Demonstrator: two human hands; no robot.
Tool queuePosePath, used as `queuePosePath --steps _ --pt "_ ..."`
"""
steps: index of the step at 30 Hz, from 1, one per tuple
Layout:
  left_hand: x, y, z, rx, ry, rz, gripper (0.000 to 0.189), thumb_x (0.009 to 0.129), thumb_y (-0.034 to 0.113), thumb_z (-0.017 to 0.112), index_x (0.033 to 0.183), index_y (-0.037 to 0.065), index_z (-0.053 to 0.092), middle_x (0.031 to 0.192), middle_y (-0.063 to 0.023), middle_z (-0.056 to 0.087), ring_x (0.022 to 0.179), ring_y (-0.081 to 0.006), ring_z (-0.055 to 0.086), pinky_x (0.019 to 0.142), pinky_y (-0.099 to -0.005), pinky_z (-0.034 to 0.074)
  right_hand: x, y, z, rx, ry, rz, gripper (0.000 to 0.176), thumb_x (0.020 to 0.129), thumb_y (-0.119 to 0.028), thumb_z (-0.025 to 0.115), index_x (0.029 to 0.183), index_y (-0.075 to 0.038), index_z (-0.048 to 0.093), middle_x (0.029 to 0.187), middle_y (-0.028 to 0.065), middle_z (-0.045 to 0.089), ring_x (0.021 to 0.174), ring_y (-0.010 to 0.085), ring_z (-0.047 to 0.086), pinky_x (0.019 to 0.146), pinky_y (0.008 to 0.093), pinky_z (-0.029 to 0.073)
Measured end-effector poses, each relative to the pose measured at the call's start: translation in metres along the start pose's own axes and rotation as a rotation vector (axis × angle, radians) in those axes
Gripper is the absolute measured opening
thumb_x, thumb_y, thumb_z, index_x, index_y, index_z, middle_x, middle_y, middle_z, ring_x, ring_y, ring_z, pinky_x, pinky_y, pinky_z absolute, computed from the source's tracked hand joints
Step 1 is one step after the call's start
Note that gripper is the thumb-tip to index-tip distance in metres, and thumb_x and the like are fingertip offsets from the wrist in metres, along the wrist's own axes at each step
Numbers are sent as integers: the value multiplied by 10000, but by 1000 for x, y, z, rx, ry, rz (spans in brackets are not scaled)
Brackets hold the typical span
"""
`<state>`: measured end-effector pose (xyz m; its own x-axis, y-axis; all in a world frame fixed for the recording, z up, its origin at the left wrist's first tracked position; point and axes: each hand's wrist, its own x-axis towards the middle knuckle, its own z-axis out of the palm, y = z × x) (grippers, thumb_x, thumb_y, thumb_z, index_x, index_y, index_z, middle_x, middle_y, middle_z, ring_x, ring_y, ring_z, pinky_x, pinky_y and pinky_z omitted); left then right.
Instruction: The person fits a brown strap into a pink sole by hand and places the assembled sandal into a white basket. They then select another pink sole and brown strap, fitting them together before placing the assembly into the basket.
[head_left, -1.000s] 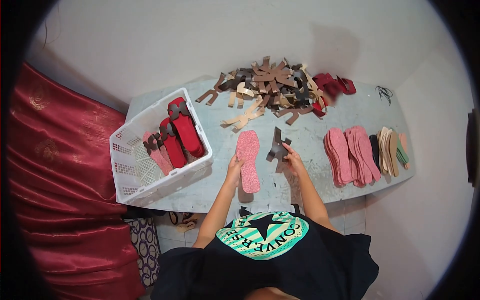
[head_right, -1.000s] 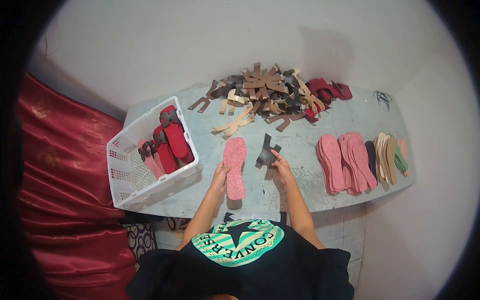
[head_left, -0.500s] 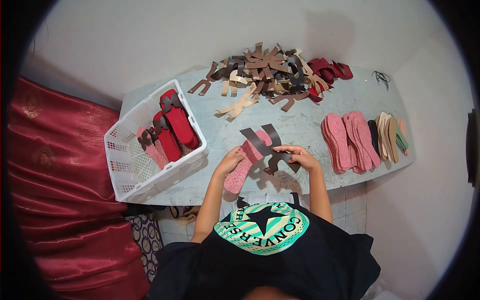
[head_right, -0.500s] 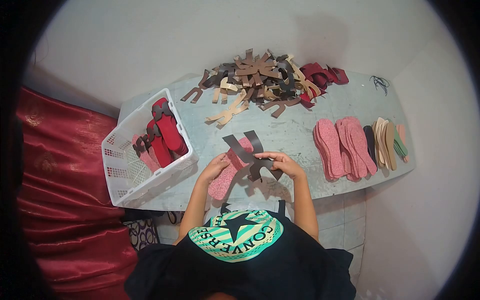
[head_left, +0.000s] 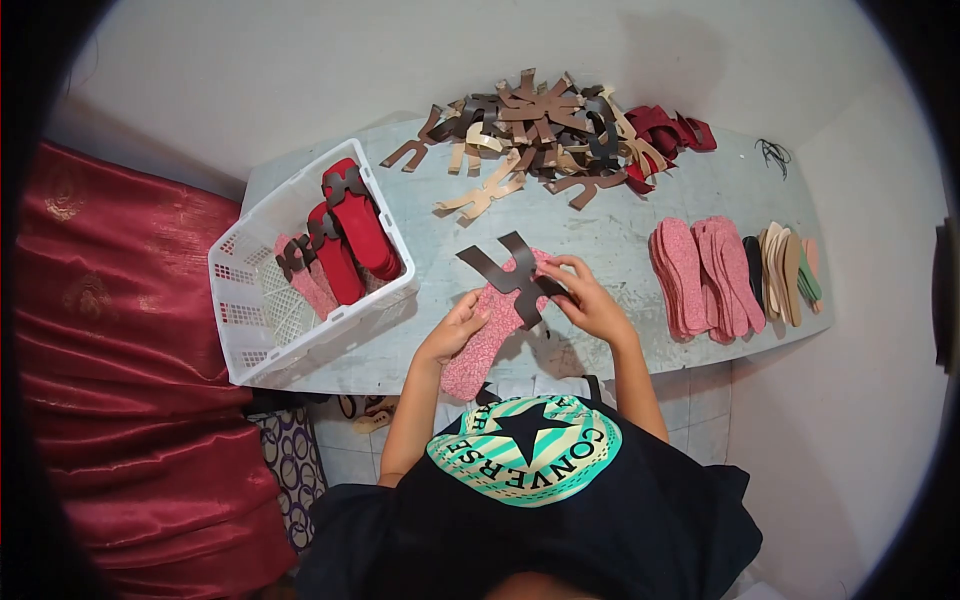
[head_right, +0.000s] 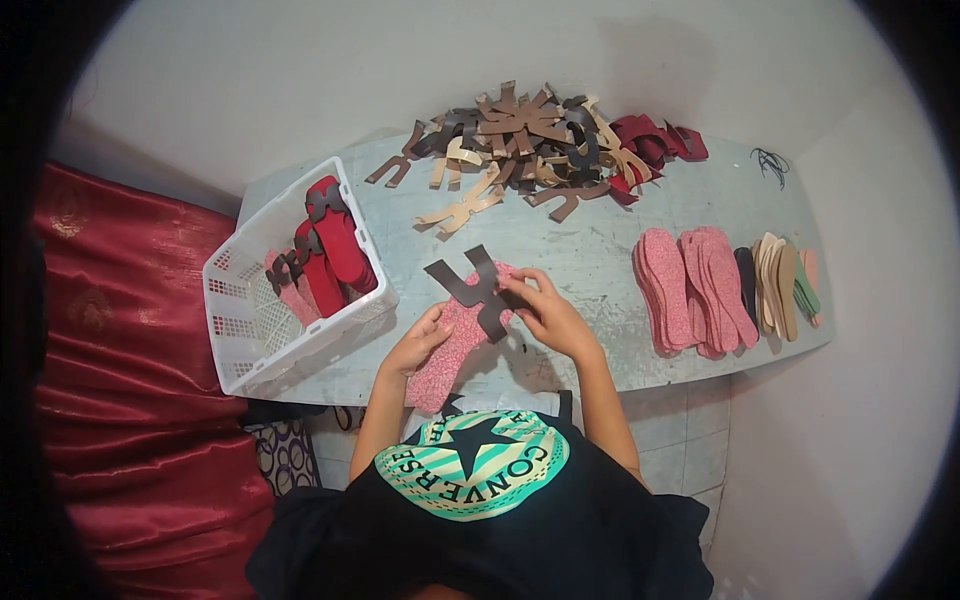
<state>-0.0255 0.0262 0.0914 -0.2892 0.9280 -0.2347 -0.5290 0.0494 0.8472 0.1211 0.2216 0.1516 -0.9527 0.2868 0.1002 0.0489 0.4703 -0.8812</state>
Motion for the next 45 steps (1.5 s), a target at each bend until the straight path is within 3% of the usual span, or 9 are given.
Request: queuePosePath --steps 2,4,10,14,25,42,45 --pt "-3 4 4 -86 27 13 460 900 89 487 1318 22 308 1206 -106 506 1045 -159 541 891 -290 435 -2 4 3 13 72 3 446 775 29 569 1197 -110 531 1059 113 507 863 193 559 711 291 457" --pt "-6 11 10 -92 45 24 469 894 82 490 1319 15 304 1214 -112 502 1050 -164 541 893 -293 438 -3 5 2 14 155 -18 397 772 -6 632 1154 -97 571 1023 66 510 695 102 450 602 216 394" --pt "-3 13 12 -221 33 18 401 885 82 496 1258 -23 392 1167 -114 544 1020 -160 562 880 -294 453 -5 7 4 -30 375 -41 334 733 -60 689 1058 -62 612 914 44 547 662 124 459 628 239 408" --pt "-1 13 13 -208 66 -15 340 888 104 505 1198 -32 465 1105 -100 585 965 -144 585 844 -283 470 -5 10 3 -1 390 -41 286 738 -50 680 1019 -46 626 874 47 567 679 131 487 644 241 413" --pt "2 24 30 -84 150 -18 378 904 136 504 1244 -10 424 1153 -87 553 1003 -133 557 848 -261 457 -6 11 0 36 326 -54 187 768 -58 636 954 -40 650 873 79 621 833 211 566 732 303 431" --pt "3 27 41 45 161 21 411 910 128 496 1279 -18 388 1219 -81 503 1079 -124 493 913 -249 396 -9 13 0 55 350 -37 174 768 -55 632 939 -43 661 877 76 633 848 211 563 751 304 426" --pt "4 22 38 -10 150 30 374 909 143 506 1239 -18 438 1176 -76 537 1048 -119 512 892 -248 410 -9 14 1 55 353 -35 171 767 -58 634 935 -42 660 877 77 633 849 214 565 760 305 425"
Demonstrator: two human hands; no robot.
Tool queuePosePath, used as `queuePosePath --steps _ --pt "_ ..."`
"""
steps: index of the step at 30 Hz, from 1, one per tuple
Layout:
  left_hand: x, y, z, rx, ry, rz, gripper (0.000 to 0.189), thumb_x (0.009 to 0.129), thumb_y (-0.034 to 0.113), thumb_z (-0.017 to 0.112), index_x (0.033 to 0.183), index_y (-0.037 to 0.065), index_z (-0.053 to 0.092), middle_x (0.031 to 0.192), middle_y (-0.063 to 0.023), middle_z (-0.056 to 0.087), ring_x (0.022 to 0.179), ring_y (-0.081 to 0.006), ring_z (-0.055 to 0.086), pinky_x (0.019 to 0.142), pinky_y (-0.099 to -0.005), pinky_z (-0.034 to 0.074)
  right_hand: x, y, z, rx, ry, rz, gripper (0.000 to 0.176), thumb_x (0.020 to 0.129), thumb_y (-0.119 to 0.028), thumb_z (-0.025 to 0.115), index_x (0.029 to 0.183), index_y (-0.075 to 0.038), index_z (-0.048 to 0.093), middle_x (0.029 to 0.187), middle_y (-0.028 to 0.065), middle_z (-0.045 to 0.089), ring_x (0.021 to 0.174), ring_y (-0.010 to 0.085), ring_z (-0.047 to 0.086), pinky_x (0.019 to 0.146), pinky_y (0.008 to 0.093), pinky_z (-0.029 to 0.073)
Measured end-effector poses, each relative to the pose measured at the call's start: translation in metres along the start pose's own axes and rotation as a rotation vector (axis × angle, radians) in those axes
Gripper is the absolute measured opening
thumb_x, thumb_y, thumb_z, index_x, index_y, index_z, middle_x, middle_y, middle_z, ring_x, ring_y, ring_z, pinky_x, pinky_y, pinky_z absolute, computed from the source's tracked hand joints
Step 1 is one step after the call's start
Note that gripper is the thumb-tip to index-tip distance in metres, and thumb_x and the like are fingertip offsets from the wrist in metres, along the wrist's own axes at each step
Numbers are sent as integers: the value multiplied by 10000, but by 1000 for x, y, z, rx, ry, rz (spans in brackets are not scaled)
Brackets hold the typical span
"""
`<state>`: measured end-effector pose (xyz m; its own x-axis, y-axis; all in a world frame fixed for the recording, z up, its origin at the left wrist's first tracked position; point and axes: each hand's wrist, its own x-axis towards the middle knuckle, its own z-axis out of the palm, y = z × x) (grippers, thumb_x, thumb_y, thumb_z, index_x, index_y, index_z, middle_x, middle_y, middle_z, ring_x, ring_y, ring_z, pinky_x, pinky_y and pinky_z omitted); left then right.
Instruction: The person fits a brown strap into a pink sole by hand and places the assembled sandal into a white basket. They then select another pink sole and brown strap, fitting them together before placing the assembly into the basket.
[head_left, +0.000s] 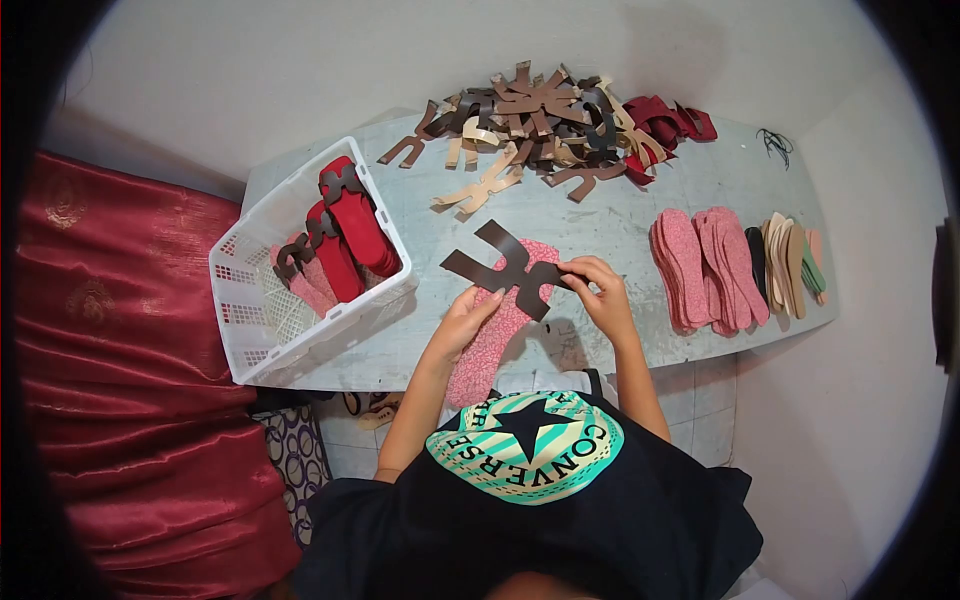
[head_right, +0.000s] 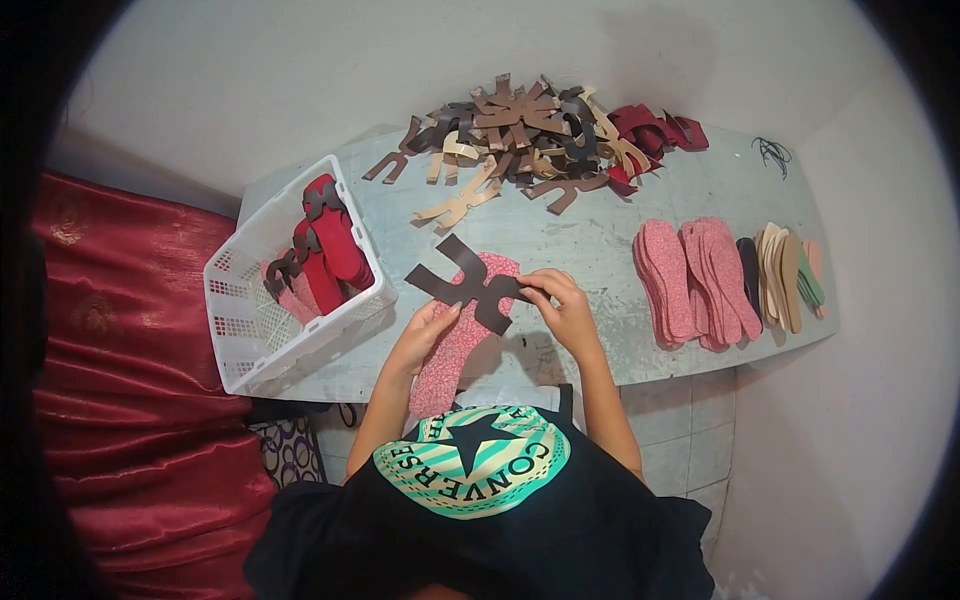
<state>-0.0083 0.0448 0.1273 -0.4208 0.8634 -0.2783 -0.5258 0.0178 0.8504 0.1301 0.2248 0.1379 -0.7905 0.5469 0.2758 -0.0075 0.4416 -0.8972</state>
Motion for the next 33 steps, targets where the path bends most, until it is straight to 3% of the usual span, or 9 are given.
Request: queuePosePath --steps 5,12,18,21,23,24,28,31,33 --pt "1 6 2 18 78 -56 300 892 208 550 1104 -4 541 996 -44 618 856 -88 586 738 -230 473 1 0 1 12 -19 -20 177 766 -58 636 942 -42 656 875 77 629 845 213 566 760 304 425" --pt "5 13 5 144 88 -28 289 884 196 565 1078 -18 562 988 -48 622 840 -85 582 725 -224 467 1 -6 2 32 -13 -3 196 767 -46 636 962 -43 652 857 71 607 809 187 564 720 278 426" --pt "12 0 -2 348 146 287 272 862 161 592 1056 -29 582 976 -52 625 827 -90 570 736 -255 467 -1 6 2 -36 9 -59 236 775 -51 632 1012 -47 628 933 85 580 849 189 552 750 284 429" --pt "21 -2 -16 636 238 341 256 845 135 590 1053 -15 589 978 -96 643 803 -148 609 724 -278 473 -3 6 1 -64 13 -48 284 786 -71 625 1068 -51 597 992 96 557 882 201 541 777 294 432" --pt "35 -10 -27 1037 512 696 284 812 99 585 1077 -1 581 985 -159 637 791 -262 634 693 -317 483 -4 8 1 -48 -4 1 308 791 -86 621 1095 -54 581 1015 101 546 896 210 537 791 299 433" --pt "33 0 -21 1197 551 692 280 773 86 593 1041 3 585 1043 -188 606 864 -346 605 716 -367 475 -5 12 1 -42 -16 27 313 798 -100 616 1105 -57 575 1019 103 548 896 217 540 793 303 435" --pt "58 -45 -47 1580 376 800 199 741 87 593 918 2 559 1128 -204 555 1022 -330 546 813 -406 442 -15 45 8 -78 -36 72 306 806 -137 606 1101 -64 578 1044 106 551 903 233 547 793 322 444" --pt "59 -102 -75 1673 123 793 196 740 78 566 918 -2 552 1153 -224 528 1066 -345 518 881 -413 425 -28 75 12 -185 -108 85 311 798 -138 600 1102 -75 575 1054 110 553 919 255 553 795 350 441" --pt "53 -128 -83 1684 105 784 197 741 74 556 921 -6 545 1153 -226 526 1063 -351 519 889 -415 424 -42 86 12 -251 -133 102 321 794 -139 598 1109 -83 568 1049 106 555 937 267 547 806 369 430"
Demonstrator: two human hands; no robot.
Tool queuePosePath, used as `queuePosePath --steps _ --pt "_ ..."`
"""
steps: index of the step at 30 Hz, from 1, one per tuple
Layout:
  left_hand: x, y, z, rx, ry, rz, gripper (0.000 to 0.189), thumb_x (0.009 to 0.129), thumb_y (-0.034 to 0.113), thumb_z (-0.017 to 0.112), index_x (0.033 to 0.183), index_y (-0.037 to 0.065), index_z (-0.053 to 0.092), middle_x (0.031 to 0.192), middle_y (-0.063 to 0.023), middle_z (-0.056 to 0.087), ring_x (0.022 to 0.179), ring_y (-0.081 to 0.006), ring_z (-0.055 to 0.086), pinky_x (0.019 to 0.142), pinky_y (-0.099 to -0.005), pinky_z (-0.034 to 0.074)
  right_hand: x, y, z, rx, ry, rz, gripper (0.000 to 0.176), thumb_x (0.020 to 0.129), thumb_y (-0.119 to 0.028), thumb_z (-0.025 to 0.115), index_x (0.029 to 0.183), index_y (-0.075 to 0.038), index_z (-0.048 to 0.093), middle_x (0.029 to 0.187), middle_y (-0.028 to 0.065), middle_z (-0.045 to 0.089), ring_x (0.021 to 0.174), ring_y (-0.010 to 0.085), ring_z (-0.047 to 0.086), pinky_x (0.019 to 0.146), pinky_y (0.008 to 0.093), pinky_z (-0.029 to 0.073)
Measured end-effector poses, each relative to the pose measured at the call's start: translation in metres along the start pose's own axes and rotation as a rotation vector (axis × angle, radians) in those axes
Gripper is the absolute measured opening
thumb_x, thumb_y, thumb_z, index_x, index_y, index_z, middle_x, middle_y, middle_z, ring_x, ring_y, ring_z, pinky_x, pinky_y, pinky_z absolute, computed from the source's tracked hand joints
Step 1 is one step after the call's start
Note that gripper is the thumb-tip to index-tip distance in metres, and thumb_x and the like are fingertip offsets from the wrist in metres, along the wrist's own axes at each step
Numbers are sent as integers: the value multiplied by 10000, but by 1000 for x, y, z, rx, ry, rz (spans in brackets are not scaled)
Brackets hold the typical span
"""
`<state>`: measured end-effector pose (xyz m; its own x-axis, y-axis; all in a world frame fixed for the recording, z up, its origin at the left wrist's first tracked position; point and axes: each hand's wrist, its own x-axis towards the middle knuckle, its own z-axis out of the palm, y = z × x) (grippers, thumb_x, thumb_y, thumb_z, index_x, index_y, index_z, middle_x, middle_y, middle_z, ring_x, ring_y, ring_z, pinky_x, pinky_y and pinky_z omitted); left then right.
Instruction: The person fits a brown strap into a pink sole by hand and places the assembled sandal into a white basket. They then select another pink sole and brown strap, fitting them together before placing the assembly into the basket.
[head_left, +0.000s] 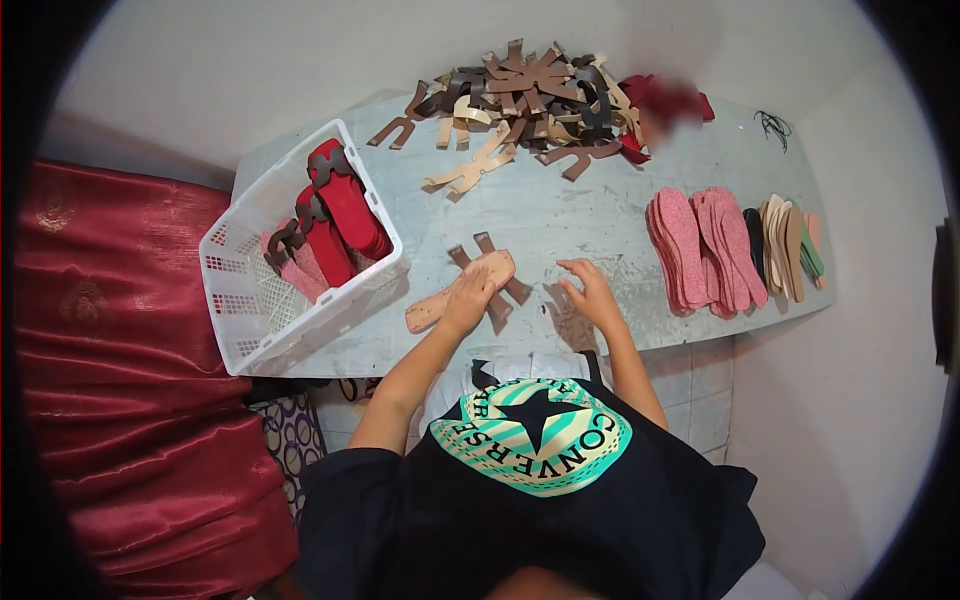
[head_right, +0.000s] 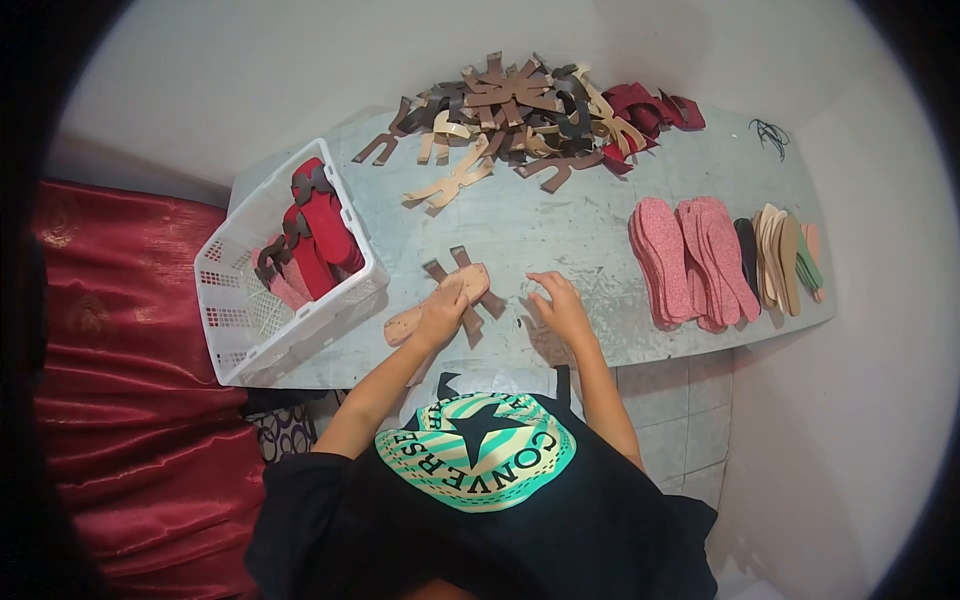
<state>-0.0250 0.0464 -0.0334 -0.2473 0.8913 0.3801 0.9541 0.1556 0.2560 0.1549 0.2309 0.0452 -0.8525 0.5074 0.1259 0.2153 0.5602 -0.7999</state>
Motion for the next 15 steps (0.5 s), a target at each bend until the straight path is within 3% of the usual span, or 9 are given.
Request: queuePosePath --steps 3,8,11,13,15 --pt "-9 0 12 16 -22 26 198 744 65 536 926 -13 530 1152 -229 522 1058 -363 522 905 -419 421 -21 16 9 -64 -37 35 340 789 -139 593 1124 -94 552 1043 102 555 978 282 532 833 400 405" --pt "-11 -3 14 67 -84 84 364 756 92 521 1108 -3 511 1155 -198 524 1083 -345 503 924 -414 407 -34 26 22 -21 -142 66 354 790 -147 591 1136 -100 536 1042 101 551 1002 290 520 846 417 391" --pt "-15 -5 17 111 -96 97 440 751 112 528 1179 19 490 1172 -181 513 1084 -325 490 951 -443 376 -30 27 33 -80 -162 15 338 801 -134 581 1131 -80 532 1030 121 543 961 291 540 822 387 419" --pt "-17 -4 19 111 -90 77 448 749 119 527 1186 29 489 1184 -170 503 1093 -314 477 964 -458 356 -25 25 43 122 -198 120 320 815 -113 566 1127 -52 526 1017 140 530 929 284 550 795 353 440" --pt "-19 -5 23 115 -82 55 456 747 126 527 1193 38 489 1196 -160 494 1102 -304 464 977 -473 336 -20 21 55 127 -189 84 310 824 -100 556 1127 -37 528 962 140 532 884 264 549 770 332 448"
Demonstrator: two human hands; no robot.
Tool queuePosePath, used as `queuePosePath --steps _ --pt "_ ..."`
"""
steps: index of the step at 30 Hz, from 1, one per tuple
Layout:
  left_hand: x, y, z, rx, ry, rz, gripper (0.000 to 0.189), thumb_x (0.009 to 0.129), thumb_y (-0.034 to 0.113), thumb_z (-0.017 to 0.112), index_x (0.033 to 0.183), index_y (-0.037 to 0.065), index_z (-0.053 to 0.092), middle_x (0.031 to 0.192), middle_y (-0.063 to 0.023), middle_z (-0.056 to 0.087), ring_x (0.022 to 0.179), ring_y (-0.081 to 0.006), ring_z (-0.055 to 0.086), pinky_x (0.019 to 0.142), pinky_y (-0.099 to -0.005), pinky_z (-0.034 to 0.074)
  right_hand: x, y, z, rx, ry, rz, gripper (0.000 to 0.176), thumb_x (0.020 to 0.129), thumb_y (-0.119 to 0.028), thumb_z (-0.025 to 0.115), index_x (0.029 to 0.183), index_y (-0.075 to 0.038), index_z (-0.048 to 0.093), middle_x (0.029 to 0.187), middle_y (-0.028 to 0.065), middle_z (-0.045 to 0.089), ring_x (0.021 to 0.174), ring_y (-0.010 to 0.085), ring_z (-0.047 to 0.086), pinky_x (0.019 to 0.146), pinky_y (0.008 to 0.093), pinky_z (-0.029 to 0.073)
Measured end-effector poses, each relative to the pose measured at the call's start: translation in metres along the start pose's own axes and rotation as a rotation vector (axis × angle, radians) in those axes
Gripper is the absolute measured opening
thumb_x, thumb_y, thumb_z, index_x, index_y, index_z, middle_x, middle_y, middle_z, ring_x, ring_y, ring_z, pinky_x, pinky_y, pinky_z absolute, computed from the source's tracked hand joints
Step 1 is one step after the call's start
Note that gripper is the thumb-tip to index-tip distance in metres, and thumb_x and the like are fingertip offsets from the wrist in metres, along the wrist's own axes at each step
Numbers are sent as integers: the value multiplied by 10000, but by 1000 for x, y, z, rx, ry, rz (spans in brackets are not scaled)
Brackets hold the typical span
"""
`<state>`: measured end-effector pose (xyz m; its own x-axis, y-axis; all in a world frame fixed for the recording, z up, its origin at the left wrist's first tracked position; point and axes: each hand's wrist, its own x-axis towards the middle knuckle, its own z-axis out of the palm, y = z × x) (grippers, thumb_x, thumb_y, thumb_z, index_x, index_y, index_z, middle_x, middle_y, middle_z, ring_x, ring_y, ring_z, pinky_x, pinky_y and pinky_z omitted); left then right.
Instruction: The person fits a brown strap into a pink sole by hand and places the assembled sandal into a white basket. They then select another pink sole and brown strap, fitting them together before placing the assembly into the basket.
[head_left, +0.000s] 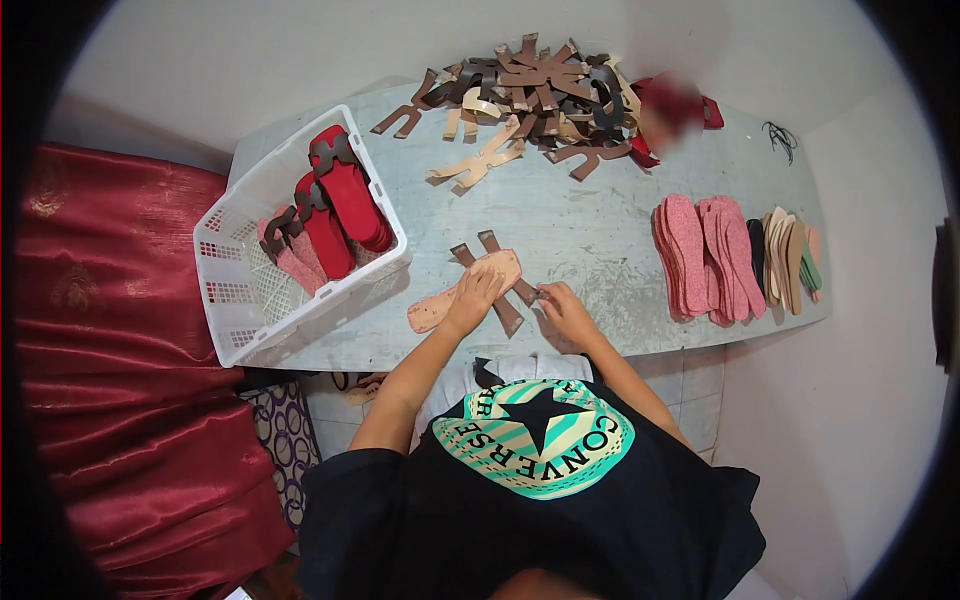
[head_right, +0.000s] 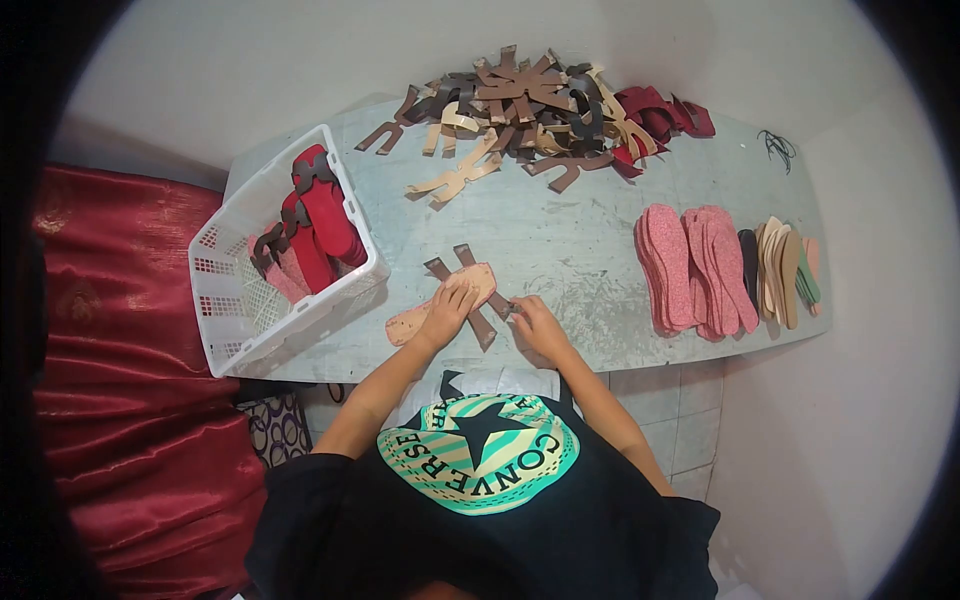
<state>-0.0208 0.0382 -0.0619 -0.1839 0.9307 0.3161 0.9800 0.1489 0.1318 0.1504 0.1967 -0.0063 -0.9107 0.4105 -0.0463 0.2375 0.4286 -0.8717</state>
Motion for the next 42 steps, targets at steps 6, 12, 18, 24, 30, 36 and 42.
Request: queuePosePath --steps 6,12,18,24,30,36,42 --pt "-1 2 -10 -28 -146 -92 590 732 239 617 1275 99 432 1299 -109 419 1197 -267 386 1011 -519 260 16 19 32 -15 77 -30 275 810 -31 550 1084 -4 565 883 146 522 801 264 544 731 316 452" --pt "0 -5 -27 -245 -304 -112 754 705 415 650 1319 77 372 1363 -112 350 1262 -273 314 1041 -512 203 18 21 35 2 115 22 248 777 29 555 1020 17 603 877 152 516 778 276 539 702 312 449" --pt "-8 -18 -24 -366 -249 -11 620 856 339 507 1340 3 313 1394 -153 296 1297 -313 253 1063 -473 168 17 20 35 10 111 24 230 777 44 549 996 11 610 867 148 499 761 272 528 683 310 445" --pt "-7 -11 -20 -285 -193 11 486 873 224 464 1302 14 374 1371 -159 330 1268 -308 299 1049 -498 178 17 16 34 1 97 12 142 818 12 525 938 31 600 872 154 475 745 283 514 671 336 434" --pt "0 -9 -30 -330 -164 60 437 829 160 518 1249 57 454 1287 -145 420 1210 -312 367 992 -534 230 16 19 35 -36 82 -14 161 815 10 523 952 17 607 885 155 474 755 288 512 678 333 435" --pt "8 -7 -30 -379 -92 51 437 796 135 559 1217 48 482 1221 -135 470 1166 -298 420 965 -538 259 17 22 35 -26 68 -6 195 799 26 513 969 22 608 897 160 472 770 288 513 688 331 435" --pt "5 -5 -27 -380 -109 63 392 798 136 558 1176 40 515 1207 -139 483 1159 -298 432 956 -538 276 15 19 34 -9 76 18 214 783 38 507 974 37 605 904 163 474 775 288 514 688 329 434"
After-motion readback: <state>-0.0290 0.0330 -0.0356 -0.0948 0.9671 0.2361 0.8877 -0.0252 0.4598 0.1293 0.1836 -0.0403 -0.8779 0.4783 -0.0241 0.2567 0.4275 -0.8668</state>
